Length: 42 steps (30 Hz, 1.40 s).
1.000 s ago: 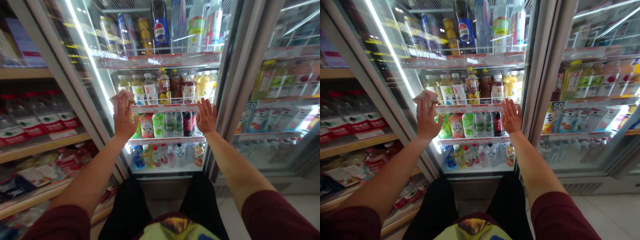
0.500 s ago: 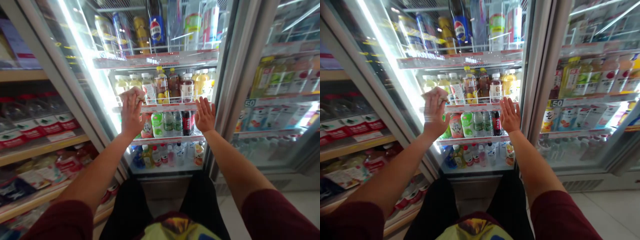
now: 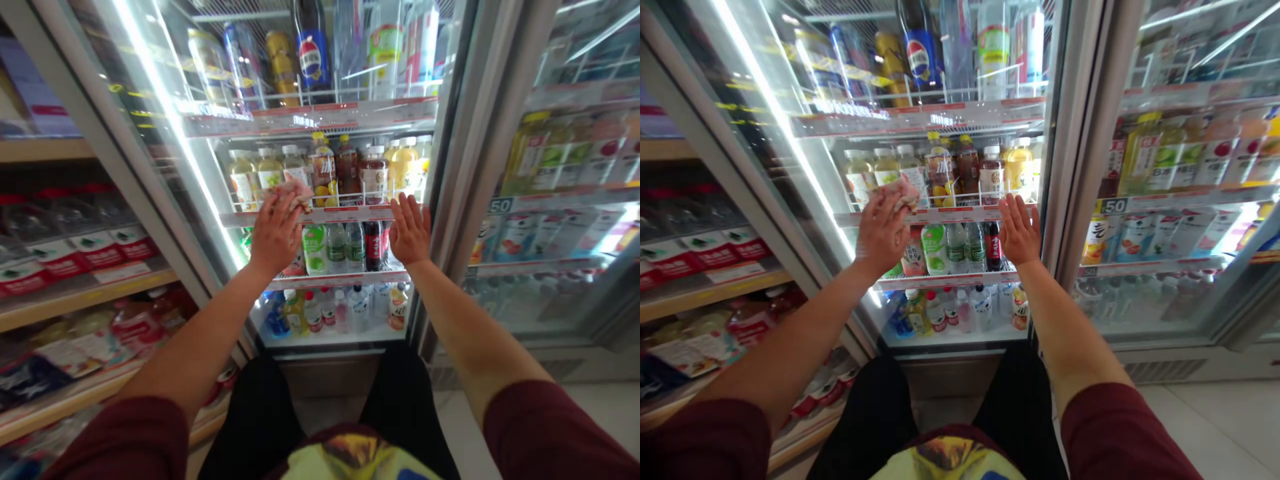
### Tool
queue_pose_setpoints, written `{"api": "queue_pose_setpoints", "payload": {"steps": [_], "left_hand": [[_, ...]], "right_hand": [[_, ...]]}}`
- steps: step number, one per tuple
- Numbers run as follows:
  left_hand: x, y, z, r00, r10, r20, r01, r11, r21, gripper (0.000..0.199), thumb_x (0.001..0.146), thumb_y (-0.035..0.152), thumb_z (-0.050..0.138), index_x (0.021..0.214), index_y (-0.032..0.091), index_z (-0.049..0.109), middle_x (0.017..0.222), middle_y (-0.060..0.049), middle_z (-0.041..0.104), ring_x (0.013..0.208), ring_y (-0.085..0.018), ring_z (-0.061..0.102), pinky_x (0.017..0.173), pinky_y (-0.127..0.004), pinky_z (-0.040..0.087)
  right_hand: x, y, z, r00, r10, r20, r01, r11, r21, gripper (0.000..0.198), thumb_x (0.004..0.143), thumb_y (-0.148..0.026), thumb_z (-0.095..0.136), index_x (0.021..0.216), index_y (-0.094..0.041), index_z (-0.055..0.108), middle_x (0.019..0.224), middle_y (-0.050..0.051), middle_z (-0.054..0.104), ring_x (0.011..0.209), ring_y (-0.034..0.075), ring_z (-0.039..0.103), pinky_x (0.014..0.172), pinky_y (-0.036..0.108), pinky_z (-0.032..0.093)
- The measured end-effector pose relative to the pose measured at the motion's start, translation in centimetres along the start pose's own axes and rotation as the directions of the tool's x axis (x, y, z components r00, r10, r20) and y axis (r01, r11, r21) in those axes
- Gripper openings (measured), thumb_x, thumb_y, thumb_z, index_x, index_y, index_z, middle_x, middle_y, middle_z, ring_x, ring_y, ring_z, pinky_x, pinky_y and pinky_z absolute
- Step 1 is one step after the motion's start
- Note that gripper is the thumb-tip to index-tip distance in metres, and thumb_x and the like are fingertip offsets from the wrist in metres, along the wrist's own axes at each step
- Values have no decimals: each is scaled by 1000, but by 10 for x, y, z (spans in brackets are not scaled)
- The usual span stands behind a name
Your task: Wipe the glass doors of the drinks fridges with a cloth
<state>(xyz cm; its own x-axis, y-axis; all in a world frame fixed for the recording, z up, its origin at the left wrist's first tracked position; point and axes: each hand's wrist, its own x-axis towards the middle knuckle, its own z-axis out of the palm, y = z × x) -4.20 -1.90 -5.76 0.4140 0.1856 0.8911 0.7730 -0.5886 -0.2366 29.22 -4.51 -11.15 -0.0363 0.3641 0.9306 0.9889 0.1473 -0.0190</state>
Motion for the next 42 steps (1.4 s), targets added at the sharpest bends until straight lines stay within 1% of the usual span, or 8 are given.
{"api": "queue_pose_setpoints", "payload": {"steps": [4, 7, 11, 14, 19, 26, 36, 42], "left_hand": [[10, -3, -2, 999, -18, -38, 17, 1000, -24, 47, 96, 31, 51, 143, 25, 57, 159, -5, 46, 154, -32, 29, 128, -57, 29], [10, 3, 0, 998, -20, -58, 19, 1000, -10, 45, 96, 30, 53, 140, 23, 58, 160, -6, 45, 153, -34, 31, 127, -57, 32], [6, 10, 2, 999, 20, -34, -20, 1000, -7, 42, 96, 29, 55, 137, 23, 60, 158, -7, 48, 152, -32, 33, 127, -54, 34], [8, 9, 2, 1000, 14, -21, -14, 1000, -11, 42, 97, 28, 53, 138, 23, 60, 158, -6, 49, 152, -31, 33, 127, -55, 33], [9, 14, 3, 999, 12, -36, -11, 1000, 11, 42, 97, 30, 55, 139, 23, 59, 160, -5, 46, 152, -33, 34, 126, -56, 35], [8, 17, 4, 996, 69, -63, -68, 998, 14, 39, 97, 26, 56, 135, 21, 62, 154, -7, 53, 146, -35, 41, 121, -59, 41], [5, 17, 4, 994, 100, -52, -99, 995, 31, 39, 98, 24, 56, 136, 20, 60, 155, -6, 51, 147, -34, 40, 121, -56, 42], [2, 19, 5, 996, 79, -37, -79, 997, 17, 37, 99, 25, 55, 135, 18, 60, 156, -7, 50, 149, -34, 37, 123, -58, 39]], "right_hand": [[0, 0, 0, 1000, -2, -13, 2, 1000, -15, 59, 103, -25, 31, 162, -26, 34, 164, 6, 42, 157, 26, 30, 129, 58, 23], [0, 0, -1, 1000, -2, -2, 2, 1000, -13, 59, 103, -26, 32, 162, -26, 34, 164, 5, 41, 157, 26, 30, 129, 58, 23], [0, -1, -1, 1000, 11, 14, -11, 1000, -5, 61, 102, -26, 33, 163, -28, 30, 165, 4, 40, 158, 27, 29, 130, 59, 21], [0, -1, -1, 1000, 8, 13, -8, 1000, -5, 61, 102, -25, 33, 163, -28, 30, 165, 5, 40, 157, 27, 29, 129, 59, 22], [-1, 0, 0, 1000, 7, 4, -7, 1000, -18, 60, 103, -25, 32, 163, -27, 32, 165, 5, 40, 158, 27, 28, 130, 58, 22], [-1, 1, 1, 1000, -11, -21, 11, 1000, -16, 58, 103, -26, 31, 162, -26, 34, 165, 6, 41, 157, 28, 30, 129, 58, 23], [-1, 2, 2, 1000, -2, 2, 2, 1000, -3, 63, 103, -24, 32, 165, -29, 23, 167, 5, 37, 158, 29, 26, 129, 60, 22], [-2, 2, 3, 1000, -10, -25, 10, 1000, -2, 61, 103, -25, 31, 164, -28, 27, 165, 5, 40, 158, 27, 29, 129, 59, 23]]}}
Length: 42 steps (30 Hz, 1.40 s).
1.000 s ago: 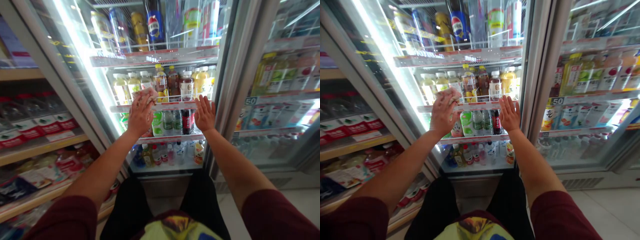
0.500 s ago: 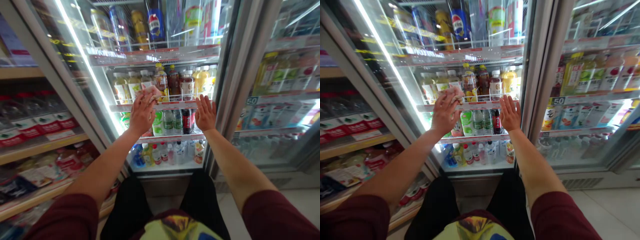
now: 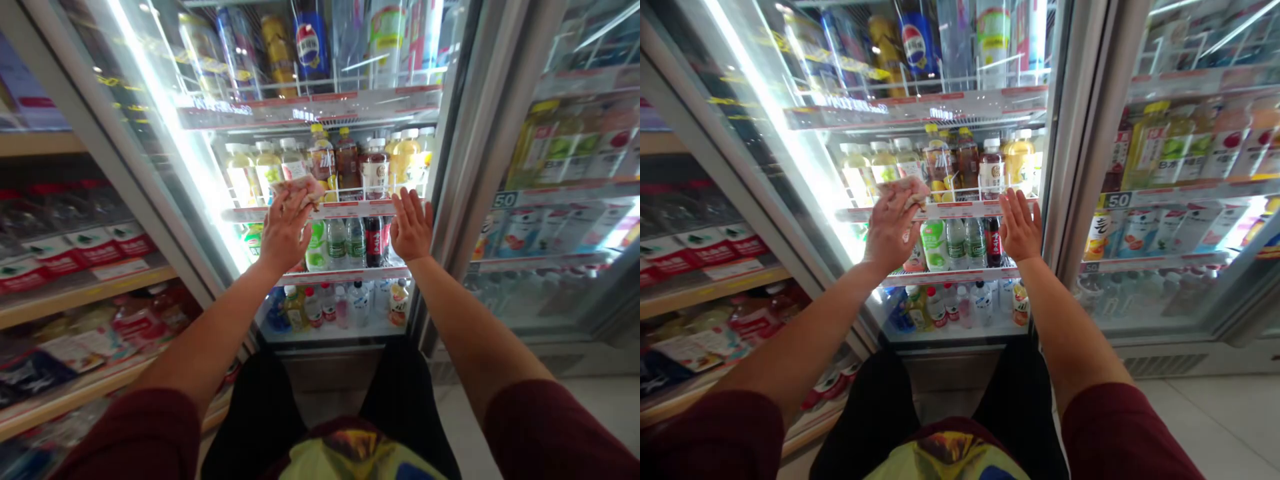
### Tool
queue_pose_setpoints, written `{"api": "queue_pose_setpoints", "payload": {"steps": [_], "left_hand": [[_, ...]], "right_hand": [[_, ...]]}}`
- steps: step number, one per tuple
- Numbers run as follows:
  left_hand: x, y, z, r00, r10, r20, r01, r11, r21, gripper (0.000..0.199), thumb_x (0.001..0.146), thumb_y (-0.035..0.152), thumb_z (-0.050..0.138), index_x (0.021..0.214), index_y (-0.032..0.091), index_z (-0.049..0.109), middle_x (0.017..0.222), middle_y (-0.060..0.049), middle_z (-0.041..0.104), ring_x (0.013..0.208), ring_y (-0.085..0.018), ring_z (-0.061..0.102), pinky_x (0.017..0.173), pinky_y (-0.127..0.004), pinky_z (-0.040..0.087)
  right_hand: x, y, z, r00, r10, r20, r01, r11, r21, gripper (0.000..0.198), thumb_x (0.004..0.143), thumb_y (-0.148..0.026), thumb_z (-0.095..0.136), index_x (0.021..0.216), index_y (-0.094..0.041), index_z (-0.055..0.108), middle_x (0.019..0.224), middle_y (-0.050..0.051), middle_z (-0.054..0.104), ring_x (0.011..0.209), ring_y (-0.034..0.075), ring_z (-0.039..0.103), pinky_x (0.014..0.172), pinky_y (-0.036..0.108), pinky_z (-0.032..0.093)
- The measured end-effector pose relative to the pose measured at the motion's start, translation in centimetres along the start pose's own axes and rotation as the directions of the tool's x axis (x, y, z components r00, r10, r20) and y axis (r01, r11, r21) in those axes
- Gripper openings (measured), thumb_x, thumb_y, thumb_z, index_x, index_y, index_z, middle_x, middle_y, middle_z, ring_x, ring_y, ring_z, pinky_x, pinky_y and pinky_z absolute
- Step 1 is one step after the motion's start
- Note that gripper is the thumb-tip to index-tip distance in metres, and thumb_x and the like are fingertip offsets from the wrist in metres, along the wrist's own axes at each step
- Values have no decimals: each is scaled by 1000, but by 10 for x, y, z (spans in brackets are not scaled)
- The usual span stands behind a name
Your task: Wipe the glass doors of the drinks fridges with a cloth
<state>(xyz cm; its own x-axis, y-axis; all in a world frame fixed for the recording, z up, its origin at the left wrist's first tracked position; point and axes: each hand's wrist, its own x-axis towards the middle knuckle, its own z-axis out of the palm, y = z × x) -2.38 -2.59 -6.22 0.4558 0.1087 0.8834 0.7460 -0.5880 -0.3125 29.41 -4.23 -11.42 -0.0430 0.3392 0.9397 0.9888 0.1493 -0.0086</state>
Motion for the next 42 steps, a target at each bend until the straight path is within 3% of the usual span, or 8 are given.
{"api": "queue_pose_setpoints", "payload": {"steps": [5, 12, 22, 27, 31, 36, 42], "left_hand": [[-2, 1, 1, 1000, -19, 13, 20, 999, -27, 39, 98, 26, 54, 137, 24, 60, 156, -5, 50, 151, -32, 35, 123, -58, 39], [-5, 2, 3, 1000, -9, -3, 9, 999, -31, 41, 97, 24, 54, 138, 20, 59, 156, -8, 50, 155, -32, 30, 125, -57, 35], [2, -4, 4, 999, -28, 37, 28, 1000, -3, 44, 97, 25, 54, 141, 24, 57, 160, -5, 46, 155, -32, 29, 125, -57, 35], [1, 4, 7, 992, -90, 85, 92, 995, -21, 50, 96, 27, 54, 146, 25, 53, 164, -7, 39, 158, -34, 21, 127, -58, 29], [-9, 13, 7, 991, -75, 106, 81, 996, -46, 47, 96, 25, 55, 143, 24, 56, 161, -7, 45, 157, -34, 26, 126, -59, 31], [-3, 6, 2, 996, -45, 72, 49, 997, -58, 44, 97, 23, 54, 141, 27, 58, 157, -5, 50, 154, -33, 31, 124, -59, 36], [1, 8, 3, 999, -45, 1, 45, 998, -34, 43, 98, 25, 55, 141, 20, 57, 158, -10, 47, 155, -34, 29, 126, -58, 33]], "right_hand": [[0, -1, -2, 1000, 5, 6, -5, 1000, -11, 59, 104, -25, 30, 163, -27, 31, 165, 5, 41, 157, 27, 30, 129, 58, 23], [1, -2, -3, 1000, 4, -4, -4, 1000, -4, 59, 103, -25, 31, 162, -27, 34, 163, 5, 43, 157, 27, 31, 129, 58, 25], [0, 0, -2, 1000, 8, 10, -8, 1000, 12, 62, 103, -26, 32, 164, -30, 25, 166, 5, 39, 157, 28, 29, 129, 61, 23], [0, -1, -3, 999, 25, 24, -25, 1000, 16, 62, 103, -24, 30, 165, -30, 24, 166, 5, 38, 158, 28, 28, 129, 61, 21], [1, -3, -5, 999, 26, 20, -26, 1000, 12, 60, 103, -25, 30, 163, -30, 29, 164, 5, 41, 157, 27, 30, 129, 60, 23], [1, -3, -5, 999, 27, 27, -28, 999, 19, 60, 103, -26, 30, 163, -30, 28, 165, 4, 41, 157, 27, 29, 129, 60, 23], [1, -1, -4, 999, 28, 29, -29, 999, 28, 61, 103, -24, 30, 164, -30, 27, 165, 4, 40, 158, 27, 29, 129, 60, 21]]}}
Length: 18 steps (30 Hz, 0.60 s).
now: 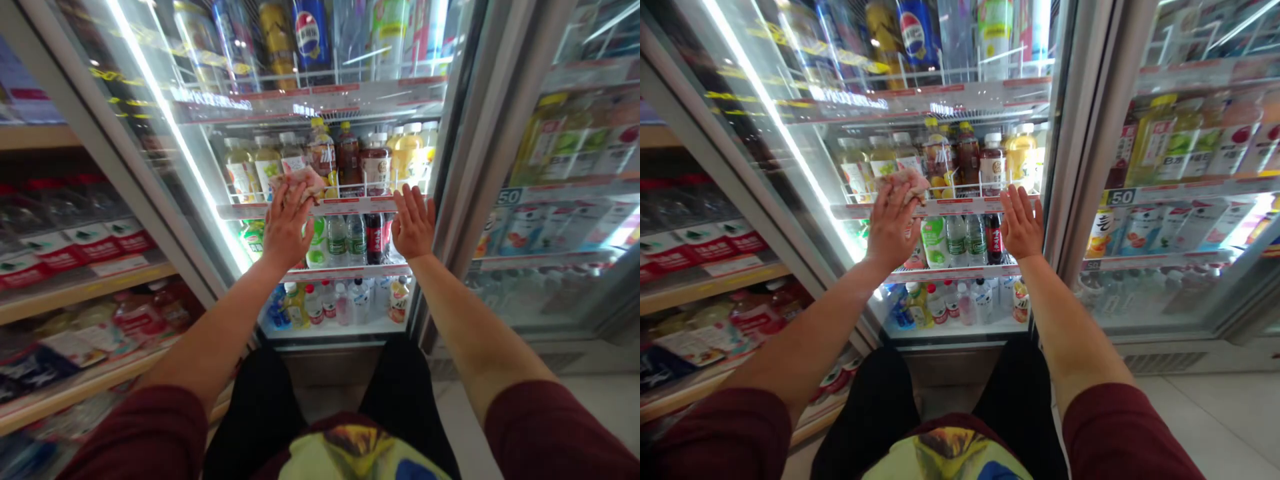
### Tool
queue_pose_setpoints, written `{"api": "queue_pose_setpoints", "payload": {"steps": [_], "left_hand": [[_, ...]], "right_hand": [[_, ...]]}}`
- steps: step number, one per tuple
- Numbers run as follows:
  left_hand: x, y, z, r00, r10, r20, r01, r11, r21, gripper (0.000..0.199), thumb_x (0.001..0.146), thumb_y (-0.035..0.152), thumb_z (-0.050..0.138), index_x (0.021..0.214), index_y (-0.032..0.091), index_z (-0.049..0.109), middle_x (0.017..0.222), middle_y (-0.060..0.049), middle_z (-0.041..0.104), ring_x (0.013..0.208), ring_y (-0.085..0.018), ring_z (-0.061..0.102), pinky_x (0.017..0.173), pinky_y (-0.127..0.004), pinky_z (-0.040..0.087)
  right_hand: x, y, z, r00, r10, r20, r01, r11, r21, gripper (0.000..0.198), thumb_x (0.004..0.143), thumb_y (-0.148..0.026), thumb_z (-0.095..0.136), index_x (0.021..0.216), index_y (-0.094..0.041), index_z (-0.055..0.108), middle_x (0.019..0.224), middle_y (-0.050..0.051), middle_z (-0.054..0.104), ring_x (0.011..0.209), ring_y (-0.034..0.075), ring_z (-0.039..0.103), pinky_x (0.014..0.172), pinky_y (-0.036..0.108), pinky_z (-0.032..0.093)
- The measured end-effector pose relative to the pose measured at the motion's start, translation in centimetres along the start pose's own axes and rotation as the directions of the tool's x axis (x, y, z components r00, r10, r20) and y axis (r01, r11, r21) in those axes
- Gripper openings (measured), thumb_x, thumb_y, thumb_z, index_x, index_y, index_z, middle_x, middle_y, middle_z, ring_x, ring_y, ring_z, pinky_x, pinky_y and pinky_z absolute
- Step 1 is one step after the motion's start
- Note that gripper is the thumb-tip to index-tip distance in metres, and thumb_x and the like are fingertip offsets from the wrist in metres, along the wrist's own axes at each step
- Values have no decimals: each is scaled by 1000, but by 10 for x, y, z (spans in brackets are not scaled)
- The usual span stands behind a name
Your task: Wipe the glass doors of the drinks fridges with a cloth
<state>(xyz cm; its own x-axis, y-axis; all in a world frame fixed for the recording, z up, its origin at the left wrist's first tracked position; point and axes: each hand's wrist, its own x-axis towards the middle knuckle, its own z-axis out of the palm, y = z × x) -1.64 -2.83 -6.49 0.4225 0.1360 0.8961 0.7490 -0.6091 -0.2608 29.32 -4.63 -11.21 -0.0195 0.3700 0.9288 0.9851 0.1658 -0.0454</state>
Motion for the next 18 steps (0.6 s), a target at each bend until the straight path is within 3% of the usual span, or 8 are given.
{"api": "queue_pose_setpoints", "payload": {"steps": [9, 18], "left_hand": [[-11, 3, -1, 997, 67, 39, -67, 998, 5, 36, 99, 22, 53, 134, 23, 63, 151, -5, 57, 147, -32, 42, 121, -54, 43], [-20, 4, 3, 996, 57, 62, -58, 998, 19, 41, 96, 22, 55, 137, 27, 61, 153, -5, 55, 151, -33, 38, 119, -59, 45]], "right_hand": [[-1, 0, -1, 1000, -4, -8, 4, 1000, -15, 61, 102, -25, 31, 163, -29, 30, 164, 4, 42, 157, 27, 30, 129, 60, 22], [0, -1, -1, 1000, 0, 7, 0, 1000, -5, 61, 102, -24, 30, 163, -29, 28, 165, 4, 41, 157, 28, 29, 129, 61, 22]]}}
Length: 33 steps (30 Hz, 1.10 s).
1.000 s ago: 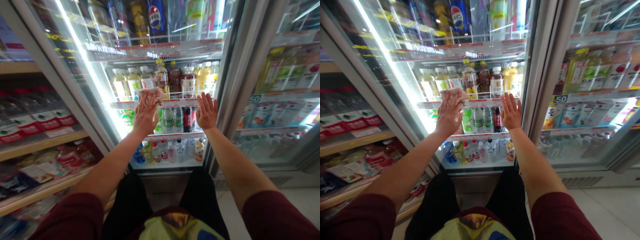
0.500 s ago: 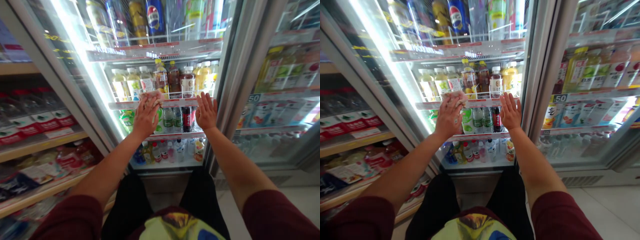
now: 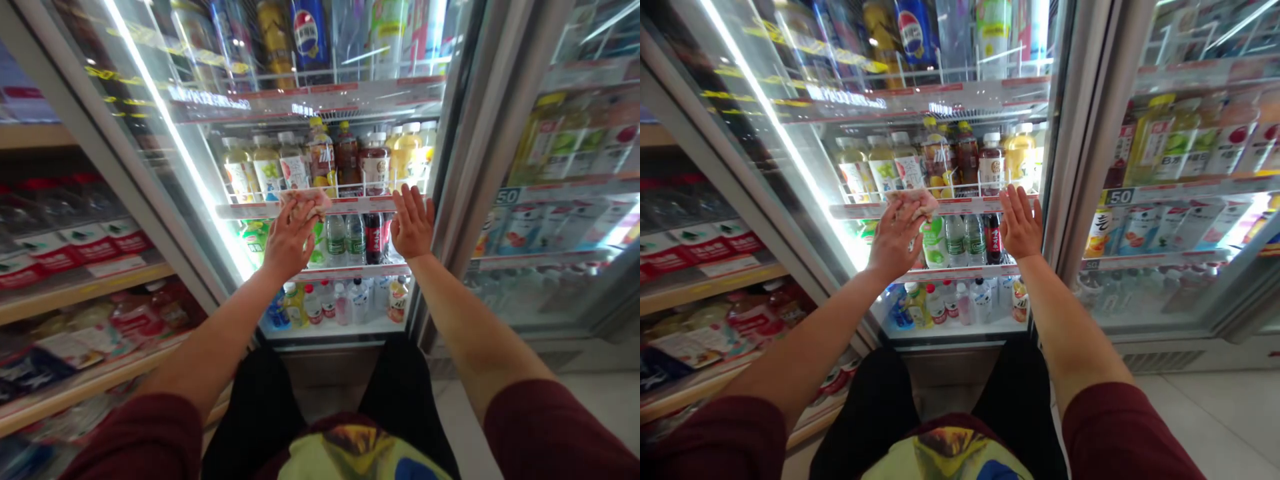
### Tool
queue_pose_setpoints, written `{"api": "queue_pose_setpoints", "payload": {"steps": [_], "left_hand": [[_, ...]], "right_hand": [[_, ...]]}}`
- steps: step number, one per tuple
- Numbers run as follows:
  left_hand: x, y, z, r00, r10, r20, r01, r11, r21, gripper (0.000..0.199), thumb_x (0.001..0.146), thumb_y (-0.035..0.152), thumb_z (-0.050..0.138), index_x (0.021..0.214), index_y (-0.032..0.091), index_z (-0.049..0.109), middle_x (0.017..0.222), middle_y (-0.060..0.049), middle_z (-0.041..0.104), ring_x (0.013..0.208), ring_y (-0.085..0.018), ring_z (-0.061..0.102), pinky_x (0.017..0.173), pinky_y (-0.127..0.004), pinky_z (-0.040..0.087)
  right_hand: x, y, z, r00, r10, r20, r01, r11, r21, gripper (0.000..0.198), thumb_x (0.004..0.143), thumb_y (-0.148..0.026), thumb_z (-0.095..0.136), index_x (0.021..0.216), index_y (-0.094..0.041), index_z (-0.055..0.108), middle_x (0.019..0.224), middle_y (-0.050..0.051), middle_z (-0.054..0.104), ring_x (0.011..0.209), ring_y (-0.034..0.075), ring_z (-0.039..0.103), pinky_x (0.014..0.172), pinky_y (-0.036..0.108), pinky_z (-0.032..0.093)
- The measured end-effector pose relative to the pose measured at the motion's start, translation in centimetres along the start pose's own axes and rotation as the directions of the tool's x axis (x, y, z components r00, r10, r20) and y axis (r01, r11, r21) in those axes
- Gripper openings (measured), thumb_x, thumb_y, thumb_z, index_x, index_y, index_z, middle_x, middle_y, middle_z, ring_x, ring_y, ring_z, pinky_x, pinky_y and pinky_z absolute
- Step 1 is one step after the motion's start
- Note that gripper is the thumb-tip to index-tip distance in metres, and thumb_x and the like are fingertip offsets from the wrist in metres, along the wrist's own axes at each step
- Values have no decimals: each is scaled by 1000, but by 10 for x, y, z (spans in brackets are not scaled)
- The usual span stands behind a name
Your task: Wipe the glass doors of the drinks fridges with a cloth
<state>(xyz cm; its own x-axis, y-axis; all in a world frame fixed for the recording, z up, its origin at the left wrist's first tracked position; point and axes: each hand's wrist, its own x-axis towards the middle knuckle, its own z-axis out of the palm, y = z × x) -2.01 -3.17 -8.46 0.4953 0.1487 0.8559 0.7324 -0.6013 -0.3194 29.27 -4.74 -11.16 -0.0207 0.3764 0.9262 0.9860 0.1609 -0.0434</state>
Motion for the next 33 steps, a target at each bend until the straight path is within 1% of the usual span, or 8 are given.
{"api": "queue_pose_setpoints", "payload": {"steps": [3, 6, 11, 18, 21, 24, 28, 33], "left_hand": [[1, -1, 0, 1000, -14, -19, 14, 1000, -8, 41, 97, 21, 54, 136, 28, 62, 151, -4, 56, 150, -32, 40, 119, -57, 45], [2, -1, 1, 999, -9, -46, 8, 1000, -27, 40, 97, 21, 54, 136, 25, 62, 152, -5, 55, 151, -33, 38, 120, -57, 43], [0, -2, 3, 1000, -7, -8, 7, 1000, -6, 43, 97, 23, 54, 140, 28, 59, 156, -3, 51, 154, -32, 33, 121, -59, 41], [-1, 0, 3, 1000, -31, 0, 31, 999, -14, 41, 98, 23, 52, 138, 27, 61, 155, -4, 52, 153, -33, 34, 121, -59, 42], [-6, 3, 3, 1000, -19, 1, 19, 1000, 24, 39, 99, 25, 51, 136, 24, 62, 154, -4, 54, 151, -32, 38, 119, -57, 44], [-15, 4, 4, 1000, 26, -7, -26, 998, 55, 37, 99, 23, 51, 134, 21, 63, 152, -5, 56, 151, -32, 38, 118, -55, 46], [-31, 5, 8, 996, 93, -16, -91, 994, 67, 39, 95, 18, 57, 133, 19, 63, 149, -9, 58, 151, -34, 37, 116, -57, 47], [-38, 6, 11, 997, 78, 1, -78, 996, 52, 38, 96, 18, 55, 133, 20, 63, 151, -7, 57, 153, -32, 33, 119, -54, 44]], "right_hand": [[0, 1, 1, 1000, 6, 6, -6, 1000, 4, 63, 102, -24, 30, 164, -31, 24, 166, 4, 39, 158, 28, 28, 129, 62, 21], [0, 1, 1, 1000, 1, -3, -1, 1000, -2, 62, 102, -25, 29, 164, -30, 27, 165, 4, 41, 157, 28, 29, 129, 61, 22], [0, 0, 0, 1000, 1, 0, -1, 1000, -7, 60, 102, -25, 29, 162, -29, 32, 164, 4, 41, 157, 27, 30, 129, 60, 22], [0, 0, -1, 1000, 7, 24, -7, 1000, -2, 63, 102, -24, 29, 165, -31, 23, 166, 3, 38, 158, 28, 27, 129, 62, 20], [0, 1, 0, 1000, 3, 20, -3, 1000, -17, 62, 102, -24, 29, 164, -30, 26, 166, 3, 39, 158, 27, 29, 129, 61, 22], [-1, 1, 0, 1000, -5, -8, 5, 1000, -21, 60, 103, -25, 28, 163, -28, 31, 164, 4, 42, 157, 26, 30, 129, 59, 23], [-1, 1, 0, 1000, -6, -7, 6, 1000, -2, 60, 103, -26, 29, 163, -29, 28, 165, 4, 41, 158, 26, 28, 129, 60, 22], [-1, 0, -2, 1000, 4, -6, -4, 1000, -7, 60, 103, -26, 27, 164, -29, 28, 164, 4, 42, 157, 27, 29, 129, 61, 23]]}}
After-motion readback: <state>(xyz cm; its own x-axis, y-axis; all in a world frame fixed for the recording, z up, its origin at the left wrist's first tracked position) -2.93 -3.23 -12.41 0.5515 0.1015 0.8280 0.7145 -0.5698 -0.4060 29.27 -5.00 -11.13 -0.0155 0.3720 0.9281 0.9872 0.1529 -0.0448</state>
